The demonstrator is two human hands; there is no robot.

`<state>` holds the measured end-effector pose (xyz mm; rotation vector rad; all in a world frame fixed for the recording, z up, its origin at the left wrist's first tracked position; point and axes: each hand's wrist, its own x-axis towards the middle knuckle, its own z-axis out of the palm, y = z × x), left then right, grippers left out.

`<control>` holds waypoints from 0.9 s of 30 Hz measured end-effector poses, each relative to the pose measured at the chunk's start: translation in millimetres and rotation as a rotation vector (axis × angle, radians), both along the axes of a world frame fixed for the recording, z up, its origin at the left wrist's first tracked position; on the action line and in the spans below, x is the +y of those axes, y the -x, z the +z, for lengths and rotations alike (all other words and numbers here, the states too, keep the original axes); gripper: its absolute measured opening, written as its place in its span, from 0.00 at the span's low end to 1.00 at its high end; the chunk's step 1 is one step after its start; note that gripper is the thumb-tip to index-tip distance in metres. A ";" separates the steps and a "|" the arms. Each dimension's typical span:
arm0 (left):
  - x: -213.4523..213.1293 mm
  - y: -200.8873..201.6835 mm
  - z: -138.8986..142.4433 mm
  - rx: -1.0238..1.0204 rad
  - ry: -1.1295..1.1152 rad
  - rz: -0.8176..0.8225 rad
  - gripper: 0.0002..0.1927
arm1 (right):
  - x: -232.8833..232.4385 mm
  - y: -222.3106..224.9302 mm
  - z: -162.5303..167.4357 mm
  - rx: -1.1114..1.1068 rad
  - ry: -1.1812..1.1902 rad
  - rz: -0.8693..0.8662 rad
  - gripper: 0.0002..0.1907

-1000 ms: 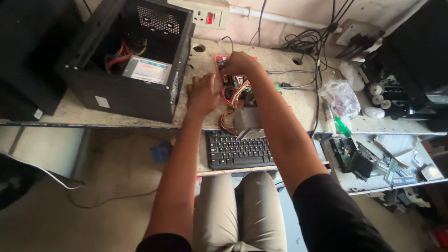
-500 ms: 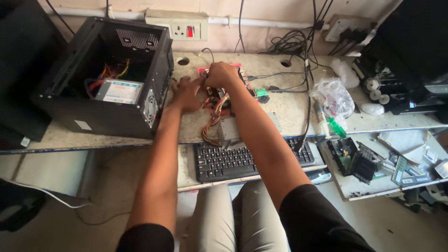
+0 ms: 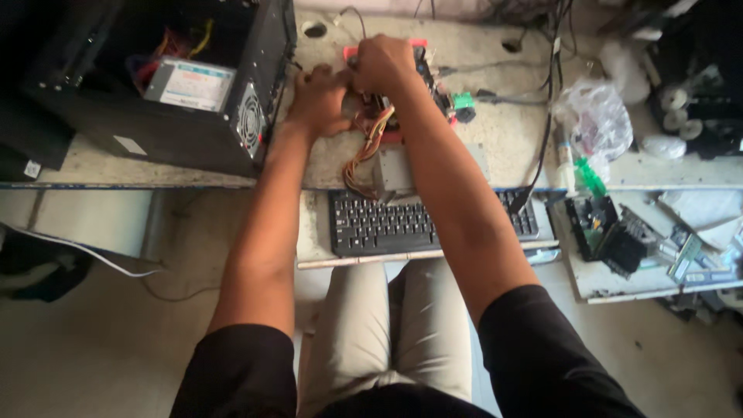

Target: The person retrieves a screwdriver from a drawer and uses it to unscrew a small metal component on the desk. They then remove a CPU cooler from a motherboard, apply thermal paste, and reattach the cooler.

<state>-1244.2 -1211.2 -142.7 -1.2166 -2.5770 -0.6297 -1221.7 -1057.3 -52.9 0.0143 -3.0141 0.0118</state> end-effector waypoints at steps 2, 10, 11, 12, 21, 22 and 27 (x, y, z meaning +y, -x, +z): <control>1.1 0.6 -1.2 0.000 -0.011 -0.009 0.46 | 2.3 1.3 -1.7 0.007 0.003 -0.017 0.21; 2.1 4.3 -5.9 0.115 0.015 -0.016 0.45 | 7.7 2.9 -14.8 0.122 0.061 0.008 0.22; 1.8 5.0 -6.2 0.143 0.029 -0.030 0.44 | 7.2 3.0 -14.9 0.132 0.038 0.032 0.21; 1.5 5.3 -6.1 0.112 0.026 -0.034 0.43 | 6.9 3.5 -14.3 0.147 0.027 0.053 0.21; -1.8 -2.1 1.4 0.037 -0.033 -0.057 0.45 | 8.2 13.5 -5.1 -0.102 0.069 0.036 0.21; -2.3 -1.8 1.5 0.050 -0.025 -0.059 0.44 | 7.8 14.0 -4.8 -0.162 0.064 0.051 0.18; 0.1 -0.9 -2.5 0.004 0.000 -0.028 0.45 | 5.6 5.3 -9.8 -0.134 0.127 0.001 0.18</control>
